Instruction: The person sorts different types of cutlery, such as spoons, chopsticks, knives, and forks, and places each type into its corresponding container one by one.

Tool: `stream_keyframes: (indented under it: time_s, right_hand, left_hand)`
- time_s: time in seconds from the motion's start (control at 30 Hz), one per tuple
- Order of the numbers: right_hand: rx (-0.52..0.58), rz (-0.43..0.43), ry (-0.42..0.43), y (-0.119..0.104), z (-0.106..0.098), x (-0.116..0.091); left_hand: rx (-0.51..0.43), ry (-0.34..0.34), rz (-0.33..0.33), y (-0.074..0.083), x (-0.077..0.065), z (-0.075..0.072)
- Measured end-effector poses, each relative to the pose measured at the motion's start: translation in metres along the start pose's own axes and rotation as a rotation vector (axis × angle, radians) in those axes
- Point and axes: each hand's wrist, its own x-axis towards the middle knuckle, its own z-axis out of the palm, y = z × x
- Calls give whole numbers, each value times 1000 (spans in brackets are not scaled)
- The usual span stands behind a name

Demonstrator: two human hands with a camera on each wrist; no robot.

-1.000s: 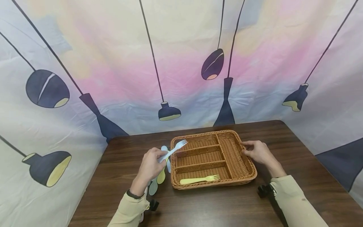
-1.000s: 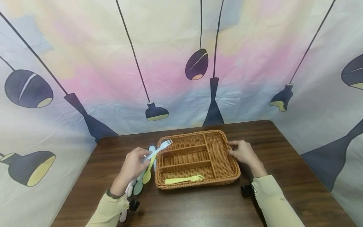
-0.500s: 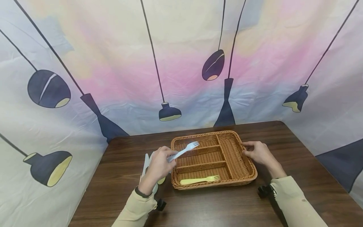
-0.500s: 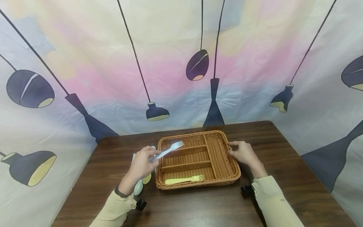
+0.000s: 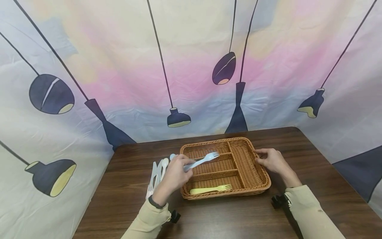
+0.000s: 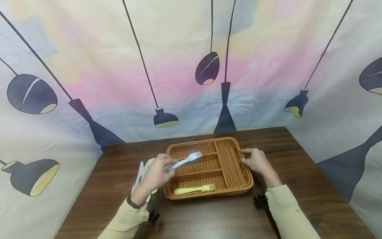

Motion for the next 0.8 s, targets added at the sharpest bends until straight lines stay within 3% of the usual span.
stream_keyframes:
  time_s: [0.5, 0.8]
  right_hand:
    - [20, 3, -10, 0, 0, -1]
    - [37, 0, -18, -5, -2, -4]
  left_hand:
    - [-21, -92, 33, 10, -4, 9]
    - [0, -103, 67, 13, -4, 11]
